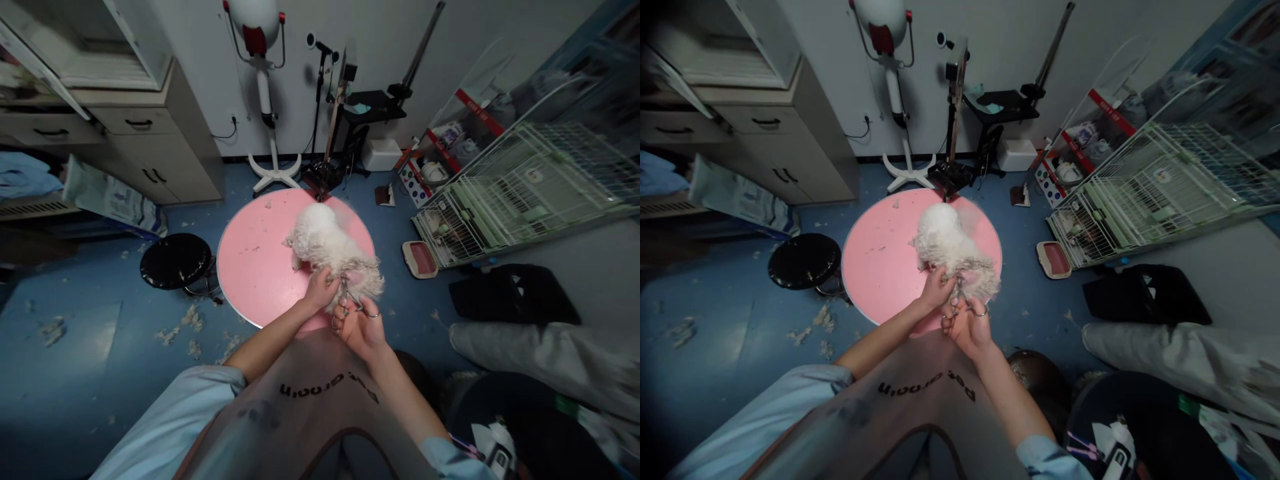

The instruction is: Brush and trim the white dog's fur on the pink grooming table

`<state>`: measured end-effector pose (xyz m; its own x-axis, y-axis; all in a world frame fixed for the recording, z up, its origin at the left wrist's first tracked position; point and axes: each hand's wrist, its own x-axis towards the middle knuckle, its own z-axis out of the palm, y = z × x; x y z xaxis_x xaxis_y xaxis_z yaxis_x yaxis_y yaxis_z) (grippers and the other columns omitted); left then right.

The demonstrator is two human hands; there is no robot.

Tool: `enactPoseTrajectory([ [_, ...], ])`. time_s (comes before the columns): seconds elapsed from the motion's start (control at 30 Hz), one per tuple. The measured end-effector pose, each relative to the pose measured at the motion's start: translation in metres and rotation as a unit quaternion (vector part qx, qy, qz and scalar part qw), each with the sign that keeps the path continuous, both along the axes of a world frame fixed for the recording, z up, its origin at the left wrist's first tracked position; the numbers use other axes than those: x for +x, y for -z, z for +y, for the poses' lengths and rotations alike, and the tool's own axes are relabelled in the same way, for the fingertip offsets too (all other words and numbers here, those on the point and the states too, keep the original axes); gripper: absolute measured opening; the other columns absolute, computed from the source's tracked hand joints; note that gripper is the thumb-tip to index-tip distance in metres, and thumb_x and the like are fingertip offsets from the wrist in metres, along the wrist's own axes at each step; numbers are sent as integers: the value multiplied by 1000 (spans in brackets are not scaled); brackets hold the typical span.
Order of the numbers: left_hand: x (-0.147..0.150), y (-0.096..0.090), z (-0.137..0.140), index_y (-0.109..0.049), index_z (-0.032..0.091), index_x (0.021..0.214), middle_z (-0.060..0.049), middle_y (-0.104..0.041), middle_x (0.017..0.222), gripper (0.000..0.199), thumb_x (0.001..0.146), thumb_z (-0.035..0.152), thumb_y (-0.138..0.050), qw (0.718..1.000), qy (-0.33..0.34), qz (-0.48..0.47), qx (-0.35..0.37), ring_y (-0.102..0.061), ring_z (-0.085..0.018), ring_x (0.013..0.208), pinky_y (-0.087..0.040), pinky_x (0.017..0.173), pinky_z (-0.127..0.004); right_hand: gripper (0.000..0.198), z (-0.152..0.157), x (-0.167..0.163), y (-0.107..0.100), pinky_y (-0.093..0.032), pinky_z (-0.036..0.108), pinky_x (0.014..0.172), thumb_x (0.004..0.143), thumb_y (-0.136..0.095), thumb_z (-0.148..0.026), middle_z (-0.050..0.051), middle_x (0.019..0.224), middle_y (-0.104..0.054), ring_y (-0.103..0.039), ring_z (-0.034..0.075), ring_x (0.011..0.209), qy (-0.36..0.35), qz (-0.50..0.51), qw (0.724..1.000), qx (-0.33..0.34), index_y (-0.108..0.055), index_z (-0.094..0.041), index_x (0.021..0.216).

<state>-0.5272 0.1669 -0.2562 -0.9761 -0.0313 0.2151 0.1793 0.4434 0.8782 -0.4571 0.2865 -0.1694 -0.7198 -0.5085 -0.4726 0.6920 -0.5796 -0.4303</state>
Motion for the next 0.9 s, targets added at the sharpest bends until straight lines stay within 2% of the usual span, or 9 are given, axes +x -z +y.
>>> enactPoseTrajectory([
  [0.1,1,-1,0,-44,21,70,2,-48,63,9,77,21,-51,1000,4,-4,-30,-48,-13,61,-35,59,-24,26,-7,-6,3,-42,22,49,76,-58,-45,-3,62,-55,-53,10,52,13,-5,1000,8,-49,-21,78],
  [0.27,1,0,0,-44,21,73,1,-50,64,8,78,21,-50,999,11,14,-45,-50,-15,62,-36,61,-25,22,-15,1,6,-30,17,39,73,-65,-34,-10,49,-44,-41,6,39,85,5,991,99,-48,-20,75],
  [0.37,0,1,1,-44,21,73,1,-49,64,8,78,22,-50,999,6,14,-42,-49,-15,62,-35,60,-25,23,-13,10,2,-29,17,38,72,-67,-34,-10,48,-44,-40,5,37,112,16,984,137,-48,-20,74],
  [0.43,-1,1,1,-43,21,72,1,-48,63,9,78,22,-50,999,-2,7,-43,-49,-15,62,-35,60,-25,23,-10,14,-1,-30,17,39,72,-66,-35,-10,48,-45,-41,5,37,105,19,986,126,-49,-21,74],
  [0.57,0,-1,1,-42,22,71,1,-48,63,11,77,20,-51,999,-9,4,-45,-50,-15,62,-36,60,-25,26,-6,10,-3,-38,21,44,73,-61,-44,-6,54,-51,-50,10,44,33,13,998,50,-49,-21,75],
  [0.63,2,-1,1,-42,22,71,1,-48,63,11,77,20,-51,999,-11,5,-46,-49,-15,62,-35,59,-25,27,-7,4,-1,-41,23,47,73,-60,-46,-4,58,-54,-53,12,49,13,9,999,32,-49,-21,75],
  [0.73,3,0,1,-41,22,70,1,-48,63,13,77,19,-51,999,-6,9,-48,-49,-15,62,-35,59,-25,24,-13,-2,3,-39,20,45,75,-61,-42,-5,57,-54,-51,9,46,25,-1,998,50,-49,-21,76],
  [0.9,2,-1,1,-40,22,70,2,-47,63,14,78,22,-51,999,-11,10,-35,-48,-15,60,-35,58,-25,22,-14,6,2,-31,17,39,74,-65,-35,-10,48,-45,-41,5,38,95,31,986,131,-49,-20,73],
])
